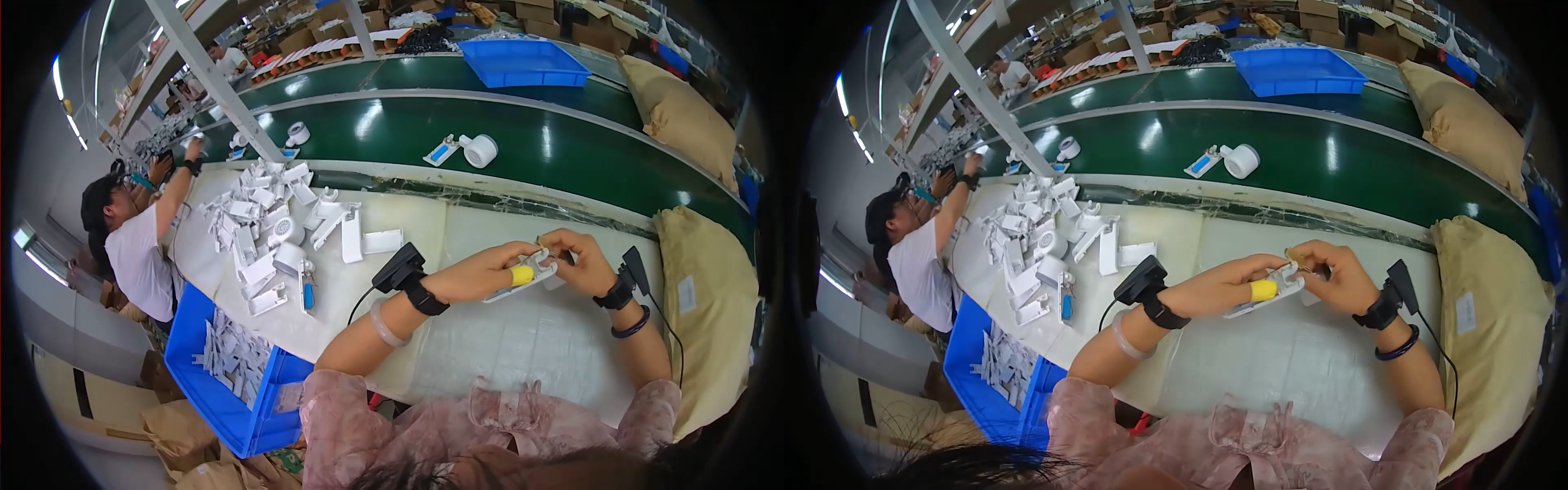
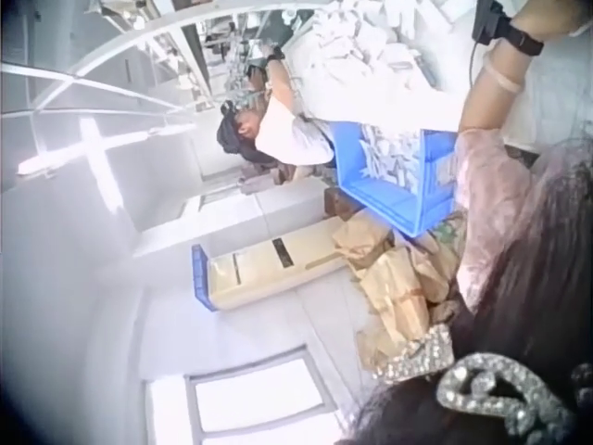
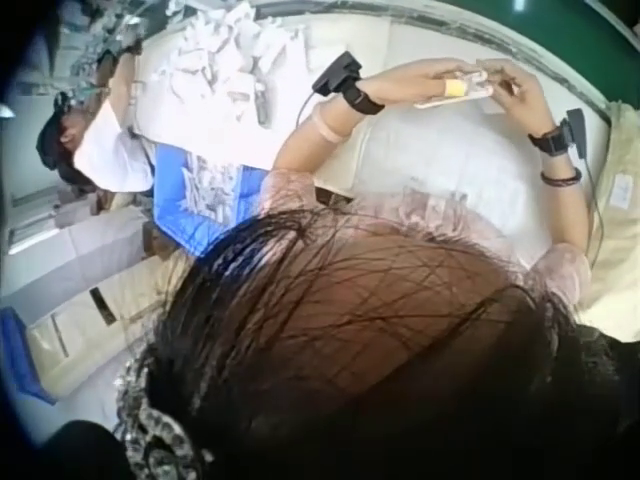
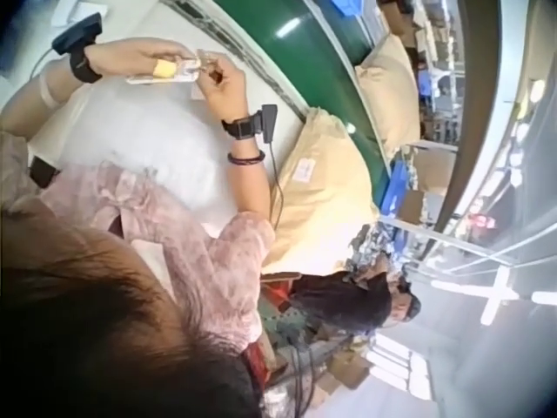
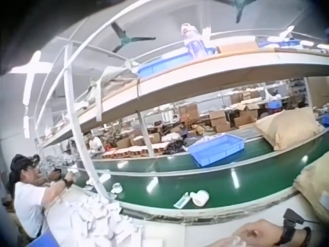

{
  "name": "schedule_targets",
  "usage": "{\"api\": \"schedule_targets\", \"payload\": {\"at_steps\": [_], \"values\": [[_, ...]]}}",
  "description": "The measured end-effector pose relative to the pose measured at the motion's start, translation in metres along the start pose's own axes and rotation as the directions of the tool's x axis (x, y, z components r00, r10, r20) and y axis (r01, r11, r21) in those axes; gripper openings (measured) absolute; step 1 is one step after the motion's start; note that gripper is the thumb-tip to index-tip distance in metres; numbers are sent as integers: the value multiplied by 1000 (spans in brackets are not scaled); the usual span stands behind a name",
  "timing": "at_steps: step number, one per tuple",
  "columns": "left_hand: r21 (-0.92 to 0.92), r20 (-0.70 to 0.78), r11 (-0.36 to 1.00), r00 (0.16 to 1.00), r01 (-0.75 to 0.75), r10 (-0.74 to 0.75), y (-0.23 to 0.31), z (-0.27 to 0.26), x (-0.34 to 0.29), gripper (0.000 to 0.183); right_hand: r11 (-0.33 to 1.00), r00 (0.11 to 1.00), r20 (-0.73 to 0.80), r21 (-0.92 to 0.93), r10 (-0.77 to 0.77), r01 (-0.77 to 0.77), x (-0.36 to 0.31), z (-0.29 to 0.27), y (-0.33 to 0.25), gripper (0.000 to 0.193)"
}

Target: The person assembles handheld fans by picking up a fan body, fitting a battery into the casing, and attaching a fan head. They then press the components together and place the completed fan onto a conveyor belt.

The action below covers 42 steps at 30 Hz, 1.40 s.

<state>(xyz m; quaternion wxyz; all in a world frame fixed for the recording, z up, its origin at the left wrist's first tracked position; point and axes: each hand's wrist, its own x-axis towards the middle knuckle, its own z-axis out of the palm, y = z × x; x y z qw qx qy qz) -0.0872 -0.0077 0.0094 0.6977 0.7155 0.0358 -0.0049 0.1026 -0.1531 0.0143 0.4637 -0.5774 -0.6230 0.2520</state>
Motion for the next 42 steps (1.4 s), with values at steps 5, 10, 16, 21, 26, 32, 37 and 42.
{"api": "schedule_targets", "payload": {"at_steps": [5, 10, 16, 21, 26, 32, 37, 42], "values": [[416, 45, 881, 973, -226, 228, -15, 10, -3, 41, 982, 982, 51, 26, 183, -185, -23, -10, -24, 22], [739, -188, 672, 945, -44, 268, -15, 13, 0, 34, 983, 984, -17, 38, 180, -179, -46, 3, -40, 26], [511, -256, 858, 962, 48, 99, -3, 23, 9, 30, 991, 966, -236, -58, 105, -122, -69, 31, -46, 19], [-28, -115, 1000, 993, -11, 7, 6, 34, 13, 28, 963, 887, -446, -162, 123, -214, -83, 41, -51, 21], [-183, -176, 981, 984, -58, 25, 6, 53, 18, 26, 877, 874, -475, -457, -100, -148, -86, 41, -50, 20], [-232, -145, 970, 989, -66, 32, -4, 69, 15, 30, 776, 773, -536, -624, -340, -91, -88, 37, -42, 21], [-333, -125, 943, 992, -32, -11, -8, 68, 14, 38, 807, 746, -563, -587, -356, -58, -86, 40, -39, 23], [-305, -167, 952, 986, -33, -20, -6, 68, 12, 43, 872, 799, -555, -482, -231, -82, -84, 41, -37, 22]]}}
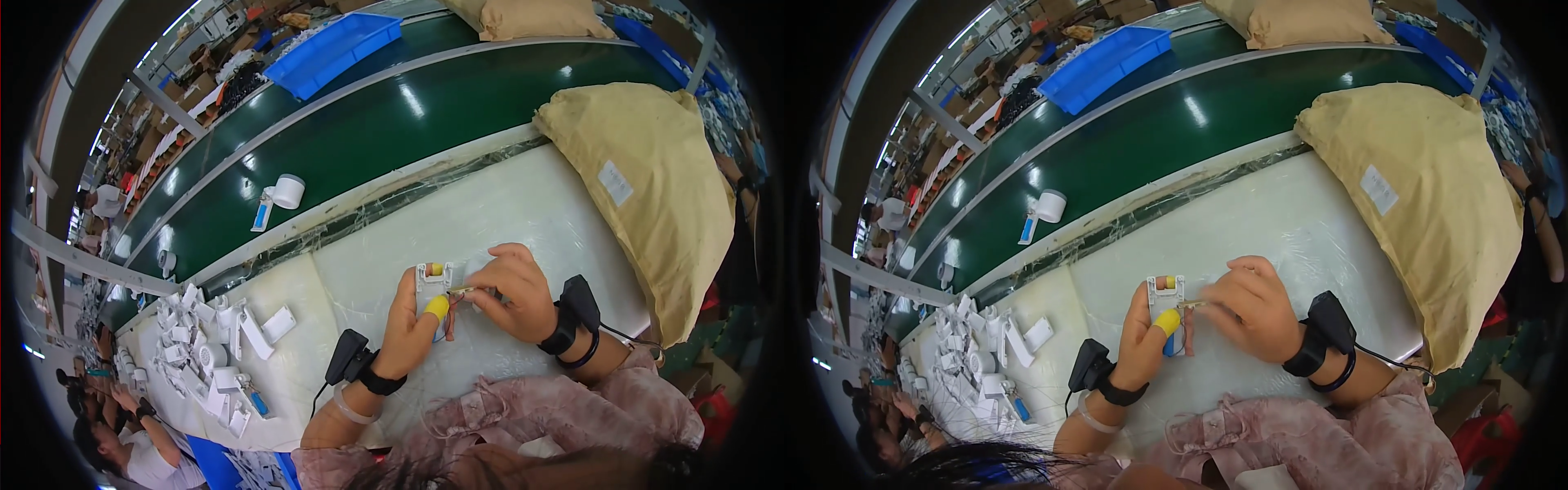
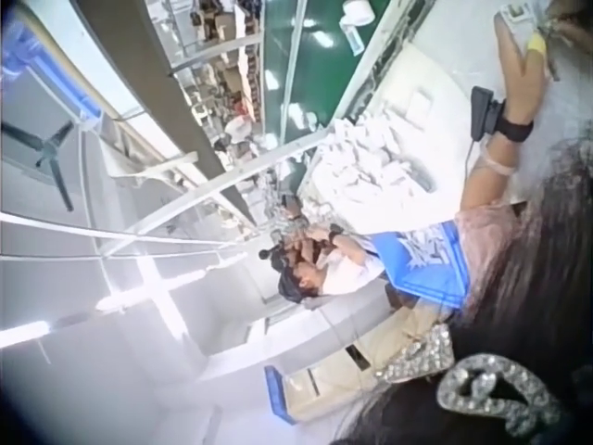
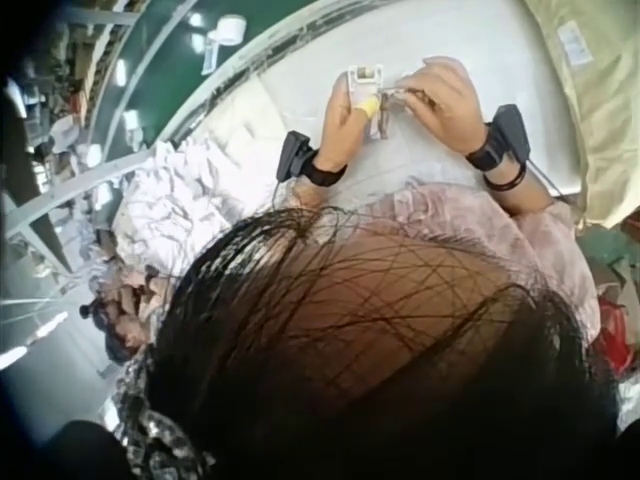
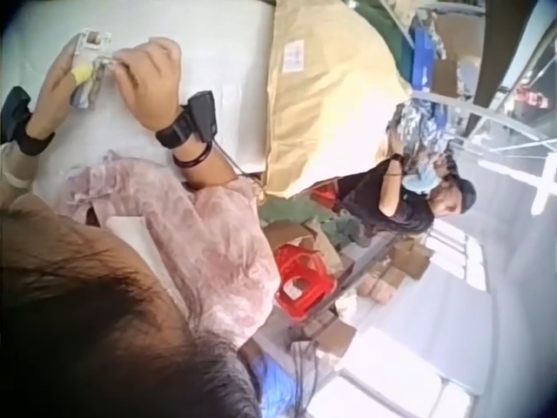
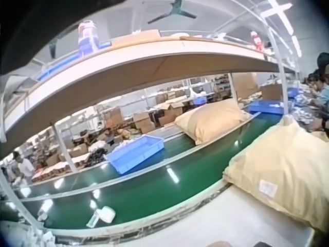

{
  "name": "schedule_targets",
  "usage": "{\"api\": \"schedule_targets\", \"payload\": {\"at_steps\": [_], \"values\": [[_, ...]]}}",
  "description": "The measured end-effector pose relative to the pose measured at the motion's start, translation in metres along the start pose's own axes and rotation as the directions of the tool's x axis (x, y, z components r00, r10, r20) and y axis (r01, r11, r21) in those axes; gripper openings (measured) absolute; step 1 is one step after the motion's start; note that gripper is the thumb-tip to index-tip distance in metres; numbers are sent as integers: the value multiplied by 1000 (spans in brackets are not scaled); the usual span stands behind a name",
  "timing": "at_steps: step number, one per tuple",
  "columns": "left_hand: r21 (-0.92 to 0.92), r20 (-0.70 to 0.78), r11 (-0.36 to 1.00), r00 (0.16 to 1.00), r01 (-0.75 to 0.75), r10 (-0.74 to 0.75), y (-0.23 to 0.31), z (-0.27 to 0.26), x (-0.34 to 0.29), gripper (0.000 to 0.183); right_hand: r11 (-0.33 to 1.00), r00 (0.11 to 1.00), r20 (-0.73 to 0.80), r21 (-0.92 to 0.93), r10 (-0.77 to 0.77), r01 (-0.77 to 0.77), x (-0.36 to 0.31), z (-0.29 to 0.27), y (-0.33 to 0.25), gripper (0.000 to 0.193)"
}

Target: The person assembles handheld fans by picking up a fan body, fitting a battery into the casing, and attaching a fan head. They then press the components together and place the completed fan onto a conveyor belt.

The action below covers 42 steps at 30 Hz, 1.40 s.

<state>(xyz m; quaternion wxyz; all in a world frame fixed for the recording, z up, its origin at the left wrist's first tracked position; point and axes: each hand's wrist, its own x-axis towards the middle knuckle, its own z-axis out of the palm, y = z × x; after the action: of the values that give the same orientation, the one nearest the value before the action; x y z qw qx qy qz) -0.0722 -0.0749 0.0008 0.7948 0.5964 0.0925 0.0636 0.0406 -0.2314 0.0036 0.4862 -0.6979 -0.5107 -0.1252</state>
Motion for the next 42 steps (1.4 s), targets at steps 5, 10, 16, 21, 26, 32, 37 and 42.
{"api": "schedule_targets", "payload": {"at_steps": [5, 10, 16, 21, 26, 32, 37, 42], "values": [[23, 34, 1000, 999, -15, 15, -3, -3, -2, 50, 997, 1000, 22, 80, -1, -1, -1, 3, -1, 21], [-38, 31, 999, 999, -7, 8, -1, 2, -6, 47, 992, 998, 43, 121, -50, 44, -1, 1, -1, 20], [27, 43, 999, 999, -24, 23, -2, 2, -7, 46, 994, 997, 19, 90, -70, 68, -5, 2, 0, 20], [221, 80, 971, 994, -91, 75, 0, 7, -9, 44, 990, 990, 12, 7, -141, 141, -7, 1, 1, 24], [243, 90, 966, 994, -83, 63, 1, 6, -8, 44, 987, 987, 1, 4, -159, 159, -7, 1, 2, 26], [289, 96, 954, 994, -85, 59, 1, 6, -9, 42, 987, 987, 0, 4, -160, 160, -7, 2, 1, 28], [288, 75, 952, 994, -100, 82, -3, 7, -10, 41, 985, 985, -2, 8, -170, 170, -7, 2, 1, 27], [301, 81, 949, 994, -92, 70, -4, 6, -10, 40, 987, 987, -5, 4, -162, 162, -8, 3, 1, 25]]}}
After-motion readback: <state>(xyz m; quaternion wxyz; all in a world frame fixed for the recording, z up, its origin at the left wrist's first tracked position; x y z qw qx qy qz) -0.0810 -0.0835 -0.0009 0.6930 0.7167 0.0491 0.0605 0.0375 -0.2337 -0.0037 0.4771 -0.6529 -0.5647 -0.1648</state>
